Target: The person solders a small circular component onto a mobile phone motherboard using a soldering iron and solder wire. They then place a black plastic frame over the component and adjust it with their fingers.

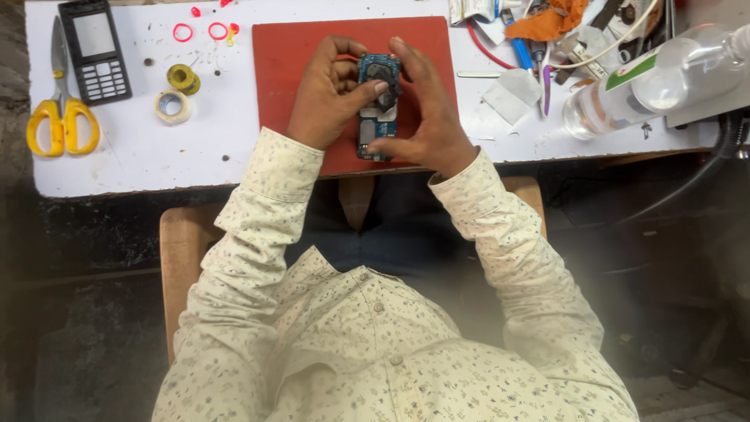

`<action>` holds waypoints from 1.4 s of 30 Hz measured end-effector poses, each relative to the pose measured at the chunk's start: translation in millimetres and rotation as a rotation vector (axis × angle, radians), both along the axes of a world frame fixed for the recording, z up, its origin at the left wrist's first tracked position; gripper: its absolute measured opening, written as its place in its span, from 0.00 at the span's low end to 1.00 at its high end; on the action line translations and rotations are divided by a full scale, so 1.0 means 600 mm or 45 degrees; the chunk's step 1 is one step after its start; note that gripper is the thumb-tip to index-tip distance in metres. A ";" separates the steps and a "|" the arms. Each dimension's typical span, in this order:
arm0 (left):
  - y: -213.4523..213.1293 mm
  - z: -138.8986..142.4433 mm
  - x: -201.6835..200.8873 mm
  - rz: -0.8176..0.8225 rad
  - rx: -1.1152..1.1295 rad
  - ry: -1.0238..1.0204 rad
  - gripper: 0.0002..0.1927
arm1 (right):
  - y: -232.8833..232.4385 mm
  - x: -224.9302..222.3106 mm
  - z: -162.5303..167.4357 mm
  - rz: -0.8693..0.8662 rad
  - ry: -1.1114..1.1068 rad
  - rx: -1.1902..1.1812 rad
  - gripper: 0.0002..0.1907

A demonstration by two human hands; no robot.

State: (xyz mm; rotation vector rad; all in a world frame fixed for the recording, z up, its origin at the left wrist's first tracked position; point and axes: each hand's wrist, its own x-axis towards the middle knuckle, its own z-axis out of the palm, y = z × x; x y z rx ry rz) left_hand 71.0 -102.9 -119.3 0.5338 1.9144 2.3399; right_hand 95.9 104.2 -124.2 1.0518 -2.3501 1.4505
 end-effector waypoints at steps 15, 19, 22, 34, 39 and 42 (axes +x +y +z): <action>0.000 0.002 0.013 0.011 -0.019 0.131 0.24 | -0.011 0.014 0.015 -0.381 0.403 0.008 0.24; 0.002 0.005 0.014 -0.013 0.043 0.132 0.24 | -0.013 0.018 0.019 -0.345 0.427 0.039 0.26; 0.001 0.006 0.014 -0.019 0.025 0.132 0.24 | -0.015 0.018 0.016 -0.353 0.432 0.010 0.27; -0.001 0.006 0.009 -0.028 0.112 0.168 0.13 | -0.021 -0.021 0.006 -0.336 0.434 -0.131 0.38; 0.003 0.004 0.003 -0.003 0.057 0.186 0.11 | -0.020 -0.023 -0.008 -0.290 0.253 -0.219 0.37; 0.003 0.003 0.004 -0.018 0.083 0.179 0.11 | -0.013 -0.026 -0.014 -0.188 0.068 -0.366 0.32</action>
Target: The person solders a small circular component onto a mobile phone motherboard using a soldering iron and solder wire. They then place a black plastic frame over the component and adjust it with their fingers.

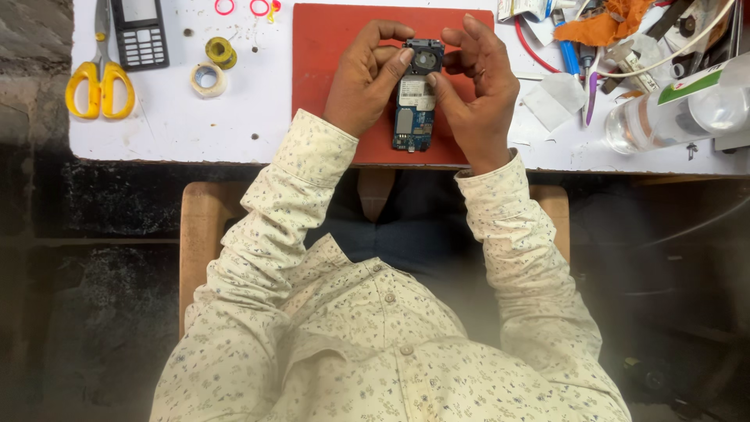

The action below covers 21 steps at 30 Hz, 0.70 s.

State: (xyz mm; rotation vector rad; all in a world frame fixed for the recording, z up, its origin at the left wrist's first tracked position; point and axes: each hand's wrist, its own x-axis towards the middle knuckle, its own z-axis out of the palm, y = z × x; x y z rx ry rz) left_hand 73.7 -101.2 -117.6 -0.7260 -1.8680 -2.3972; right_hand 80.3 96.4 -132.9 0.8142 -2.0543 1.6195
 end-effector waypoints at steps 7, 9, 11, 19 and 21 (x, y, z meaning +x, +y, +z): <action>0.002 0.003 0.004 0.061 -0.024 0.041 0.11 | 0.000 -0.004 0.000 0.092 -0.206 -0.155 0.18; 0.003 0.003 0.004 0.051 0.008 0.048 0.11 | -0.005 -0.004 0.004 0.102 -0.285 -0.218 0.17; 0.002 0.003 0.003 0.039 0.038 0.052 0.11 | -0.009 -0.003 0.007 0.121 -0.378 -0.301 0.17; -0.002 -0.004 0.005 0.031 0.047 0.097 0.13 | -0.010 0.008 0.013 0.032 -0.262 -0.228 0.14; -0.003 -0.005 0.005 0.042 0.026 0.109 0.13 | -0.012 0.007 0.010 0.012 -0.230 -0.211 0.14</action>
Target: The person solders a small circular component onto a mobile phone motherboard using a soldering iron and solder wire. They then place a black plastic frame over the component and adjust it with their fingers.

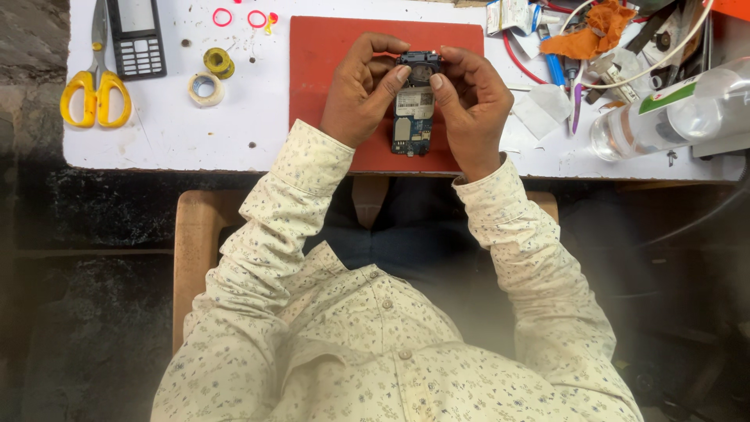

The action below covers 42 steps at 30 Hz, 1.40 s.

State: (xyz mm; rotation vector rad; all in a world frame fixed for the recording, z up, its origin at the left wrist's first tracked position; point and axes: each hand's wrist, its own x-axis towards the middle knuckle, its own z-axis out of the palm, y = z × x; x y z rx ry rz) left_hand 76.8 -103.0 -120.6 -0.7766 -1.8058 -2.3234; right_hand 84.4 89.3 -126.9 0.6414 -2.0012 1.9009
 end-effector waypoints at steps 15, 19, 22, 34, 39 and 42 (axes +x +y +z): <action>0.002 0.003 -0.004 0.012 -0.019 -0.017 0.13 | 0.002 -0.012 -0.014 0.007 0.075 -0.028 0.10; 0.003 0.004 -0.007 0.048 0.055 -0.050 0.13 | 0.003 -0.015 -0.008 0.048 0.034 -0.022 0.11; 0.004 0.005 -0.009 0.041 0.112 -0.080 0.12 | 0.004 -0.016 -0.006 0.069 0.036 0.000 0.11; 0.005 0.002 -0.007 0.060 0.083 0.009 0.12 | 0.005 -0.015 -0.009 0.106 0.013 -0.041 0.15; 0.003 0.003 -0.001 0.069 0.047 0.111 0.13 | 0.009 -0.010 -0.009 0.086 0.009 -0.055 0.17; -0.001 0.004 0.004 0.021 0.043 0.035 0.18 | 0.010 -0.007 -0.010 0.067 0.048 -0.050 0.17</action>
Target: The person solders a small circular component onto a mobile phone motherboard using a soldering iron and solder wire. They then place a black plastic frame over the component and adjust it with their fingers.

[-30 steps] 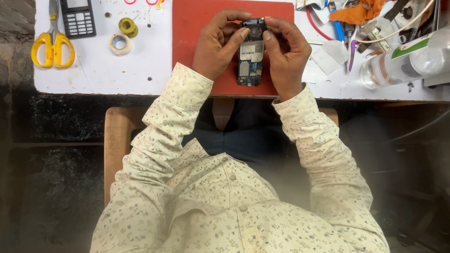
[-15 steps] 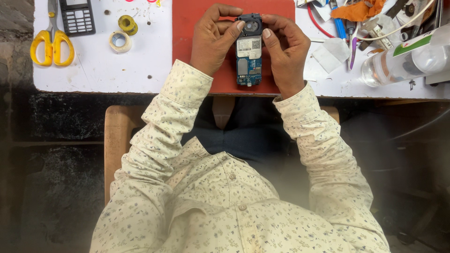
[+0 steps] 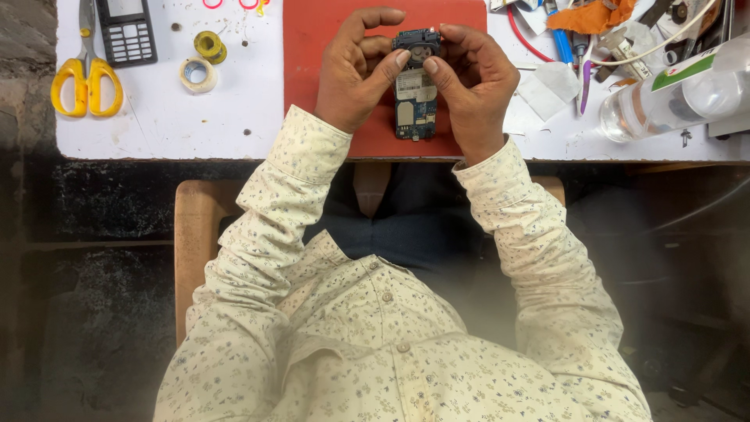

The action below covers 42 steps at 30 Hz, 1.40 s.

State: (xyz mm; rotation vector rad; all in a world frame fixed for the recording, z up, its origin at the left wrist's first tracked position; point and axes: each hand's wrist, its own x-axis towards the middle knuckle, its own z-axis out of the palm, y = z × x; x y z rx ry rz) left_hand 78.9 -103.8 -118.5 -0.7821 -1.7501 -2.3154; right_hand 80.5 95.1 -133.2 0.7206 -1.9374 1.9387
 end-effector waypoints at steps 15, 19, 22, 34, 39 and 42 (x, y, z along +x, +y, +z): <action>0.004 -0.005 -0.004 0.015 -0.025 0.017 0.13 | -0.003 -0.001 -0.004 -0.037 0.068 -0.017 0.13; 0.003 -0.005 -0.005 0.024 -0.018 -0.033 0.13 | -0.005 -0.006 -0.004 -0.032 0.067 -0.020 0.12; 0.003 -0.005 -0.005 0.035 -0.014 -0.028 0.12 | -0.006 -0.005 -0.003 -0.015 0.054 -0.033 0.13; 0.003 -0.002 0.002 0.048 -0.053 -0.009 0.13 | -0.017 0.011 0.011 0.059 0.143 0.061 0.17; 0.007 -0.001 0.000 0.038 -0.042 -0.068 0.15 | -0.018 0.012 0.015 0.043 0.168 0.096 0.16; 0.007 0.001 -0.002 0.024 -0.017 -0.081 0.14 | -0.019 0.014 0.017 0.027 0.180 0.117 0.16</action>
